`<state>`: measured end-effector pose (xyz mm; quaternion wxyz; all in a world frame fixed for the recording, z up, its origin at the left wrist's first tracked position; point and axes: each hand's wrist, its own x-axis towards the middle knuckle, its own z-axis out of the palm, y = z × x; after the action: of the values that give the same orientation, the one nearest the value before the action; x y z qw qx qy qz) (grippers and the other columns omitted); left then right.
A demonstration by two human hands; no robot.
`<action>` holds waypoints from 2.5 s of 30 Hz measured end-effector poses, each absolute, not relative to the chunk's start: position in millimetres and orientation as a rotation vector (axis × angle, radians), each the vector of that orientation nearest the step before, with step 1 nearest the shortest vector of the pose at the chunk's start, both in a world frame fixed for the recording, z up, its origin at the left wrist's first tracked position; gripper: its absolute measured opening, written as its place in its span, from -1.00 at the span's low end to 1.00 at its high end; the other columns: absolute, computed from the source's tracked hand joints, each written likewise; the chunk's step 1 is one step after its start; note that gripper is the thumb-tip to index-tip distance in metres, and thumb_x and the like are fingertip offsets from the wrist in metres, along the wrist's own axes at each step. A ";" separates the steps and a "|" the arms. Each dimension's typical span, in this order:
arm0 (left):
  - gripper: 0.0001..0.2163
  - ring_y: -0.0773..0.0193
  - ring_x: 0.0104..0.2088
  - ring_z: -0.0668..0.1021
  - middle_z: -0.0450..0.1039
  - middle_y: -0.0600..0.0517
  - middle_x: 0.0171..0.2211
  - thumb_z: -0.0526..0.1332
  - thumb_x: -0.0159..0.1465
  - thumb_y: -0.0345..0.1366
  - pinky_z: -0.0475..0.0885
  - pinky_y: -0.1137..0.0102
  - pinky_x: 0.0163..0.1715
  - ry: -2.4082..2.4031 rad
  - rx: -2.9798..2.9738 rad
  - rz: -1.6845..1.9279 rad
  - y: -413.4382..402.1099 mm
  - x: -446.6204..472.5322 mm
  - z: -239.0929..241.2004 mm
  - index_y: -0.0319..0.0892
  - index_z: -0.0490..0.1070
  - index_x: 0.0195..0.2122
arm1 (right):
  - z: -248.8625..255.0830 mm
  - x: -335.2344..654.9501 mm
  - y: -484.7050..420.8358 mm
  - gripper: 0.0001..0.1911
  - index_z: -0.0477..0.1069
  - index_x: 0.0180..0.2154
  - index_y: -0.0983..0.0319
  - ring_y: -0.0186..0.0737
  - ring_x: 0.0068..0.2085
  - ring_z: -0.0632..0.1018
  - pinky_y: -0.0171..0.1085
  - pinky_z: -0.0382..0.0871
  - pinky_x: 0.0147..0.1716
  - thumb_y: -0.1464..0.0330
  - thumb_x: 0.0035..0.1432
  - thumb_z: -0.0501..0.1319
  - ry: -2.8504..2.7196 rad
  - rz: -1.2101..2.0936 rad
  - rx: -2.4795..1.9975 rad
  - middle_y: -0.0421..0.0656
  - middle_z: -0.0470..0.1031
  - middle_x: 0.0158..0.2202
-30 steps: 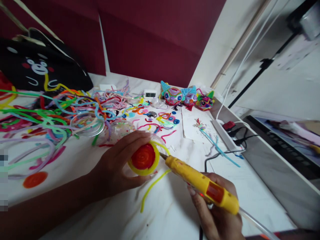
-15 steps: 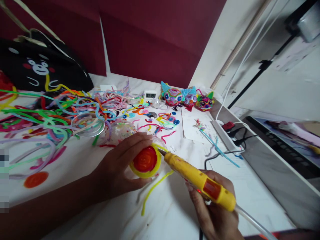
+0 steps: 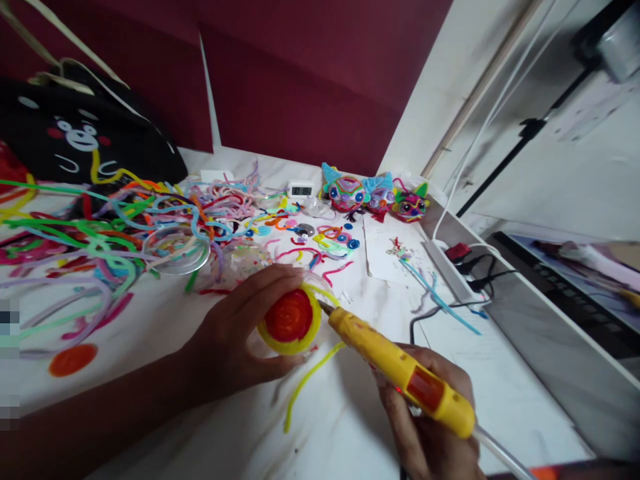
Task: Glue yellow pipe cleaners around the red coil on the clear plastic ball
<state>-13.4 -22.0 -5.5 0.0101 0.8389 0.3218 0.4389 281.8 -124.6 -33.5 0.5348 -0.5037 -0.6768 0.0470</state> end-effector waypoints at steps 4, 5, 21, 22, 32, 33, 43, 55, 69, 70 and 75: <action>-0.19 -0.18 0.42 0.66 0.55 -0.06 0.49 0.52 0.43 -0.01 0.61 0.01 0.51 1.039 2.604 1.359 -23.4 -12.6 -5.1 0.15 0.21 0.63 | -34.3 283.5 -126.3 -0.71 0.56 0.16 0.10 0.05 -0.15 0.83 -0.12 0.77 -0.18 0.27 0.47 0.43 -1.558 0.147 -1.220 -0.04 0.78 -0.05; -0.19 -0.19 0.41 0.66 0.55 -0.05 0.49 0.52 0.43 -0.01 0.61 0.01 0.51 1.048 2.596 1.364 -23.4 -12.5 -5.3 0.16 0.21 0.63 | -34.6 285.7 -125.9 -0.74 0.58 0.13 0.10 0.04 -0.19 0.83 -0.14 0.77 -0.23 0.26 0.47 0.45 -1.580 0.172 -1.204 -0.05 0.79 -0.07; -0.14 -0.25 0.39 0.67 0.56 -0.04 0.48 0.55 0.38 0.05 0.65 -0.09 0.45 1.095 2.531 1.371 -22.6 -12.3 -9.6 0.22 0.21 0.62 | -32.2 286.6 -121.4 -0.73 0.57 0.16 0.12 -0.03 -0.25 0.83 -0.24 0.73 -0.34 0.34 0.48 0.40 -1.689 0.064 -1.124 -0.07 0.78 -0.11; -0.14 -0.24 0.40 0.67 0.55 -0.05 0.48 0.55 0.38 0.06 0.65 -0.09 0.46 1.098 2.531 1.367 -23.0 -12.3 -9.5 0.22 0.20 0.62 | -33.8 285.1 -121.3 -0.73 0.57 0.16 0.12 -0.02 -0.25 0.83 -0.23 0.74 -0.32 0.33 0.49 0.40 -1.666 0.067 -1.133 -0.07 0.78 -0.11; -0.19 -0.24 0.38 0.69 0.59 -0.05 0.45 0.52 0.37 0.14 0.67 -0.07 0.44 1.123 2.494 1.372 -21.2 -14.3 -8.6 0.16 0.29 0.58 | -27.4 294.0 -120.4 -0.76 0.60 0.10 0.12 -0.04 -0.25 0.84 -0.24 0.78 -0.29 0.40 0.45 0.44 -1.706 0.236 -1.074 -0.07 0.80 -0.12; -0.19 -0.25 0.38 0.68 0.59 -0.06 0.45 0.51 0.38 0.17 0.67 -0.08 0.44 1.131 2.491 1.368 -21.2 -14.5 -8.3 0.15 0.30 0.58 | -26.4 295.4 -120.7 -0.73 0.60 0.12 0.12 -0.03 -0.24 0.85 -0.23 0.78 -0.28 0.41 0.43 0.44 -1.721 0.235 -1.067 -0.06 0.80 -0.11; -0.08 -0.28 0.40 0.67 0.56 -0.03 0.48 0.62 0.29 0.04 0.65 -0.10 0.46 1.124 2.499 1.315 -24.4 -14.0 -6.9 0.24 0.23 0.61 | -26.4 280.0 -118.5 -0.83 0.60 0.03 0.13 -0.02 -0.25 0.82 -0.23 0.73 -0.33 0.28 0.46 0.41 -1.602 0.154 -1.175 -0.06 0.77 -0.16; -0.07 -0.26 0.41 0.67 0.55 -0.02 0.50 0.60 0.31 0.03 0.66 -0.07 0.45 1.110 2.506 1.327 -25.9 -14.4 -6.0 0.25 0.20 0.62 | -23.9 294.7 -118.1 -0.86 0.64 -0.05 0.10 -0.03 -0.31 0.83 -0.25 0.74 -0.38 0.37 0.38 0.47 -1.688 0.309 -1.147 -0.05 0.82 -0.15; -0.08 -0.28 0.42 0.65 0.56 -0.07 0.48 0.60 0.30 0.06 0.62 -0.10 0.48 1.119 2.486 1.321 -23.7 -17.6 -4.1 0.19 0.23 0.61 | -16.1 285.9 -128.5 -0.84 0.61 0.01 0.09 -0.08 -0.30 0.84 -0.30 0.71 -0.38 0.39 0.42 0.41 -1.684 0.220 -1.127 -0.13 0.80 -0.16; -0.07 -0.27 0.42 0.65 0.56 -0.07 0.48 0.61 0.30 0.05 0.62 -0.10 0.48 1.112 2.491 1.327 -23.7 -17.6 -4.3 0.19 0.23 0.61 | -15.6 284.8 -128.5 -0.82 0.60 0.03 0.09 -0.08 -0.29 0.84 -0.30 0.71 -0.37 0.39 0.42 0.40 -1.673 0.177 -1.128 -0.13 0.80 -0.15; -0.06 -0.29 0.42 0.66 0.55 -0.06 0.49 0.61 0.29 0.04 0.65 -0.07 0.46 1.108 2.490 1.302 -25.5 -16.5 -4.8 0.22 0.21 0.62 | -14.3 286.5 -121.9 -0.78 0.59 0.02 0.09 -0.07 -0.30 0.83 -0.28 0.73 -0.34 0.44 0.39 0.42 -1.706 0.246 -1.073 -0.11 0.79 -0.16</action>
<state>-16.5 -25.5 -4.8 0.0607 0.8229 0.3661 0.4303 286.5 -121.9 -14.3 0.5275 -0.4489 -0.7139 0.1030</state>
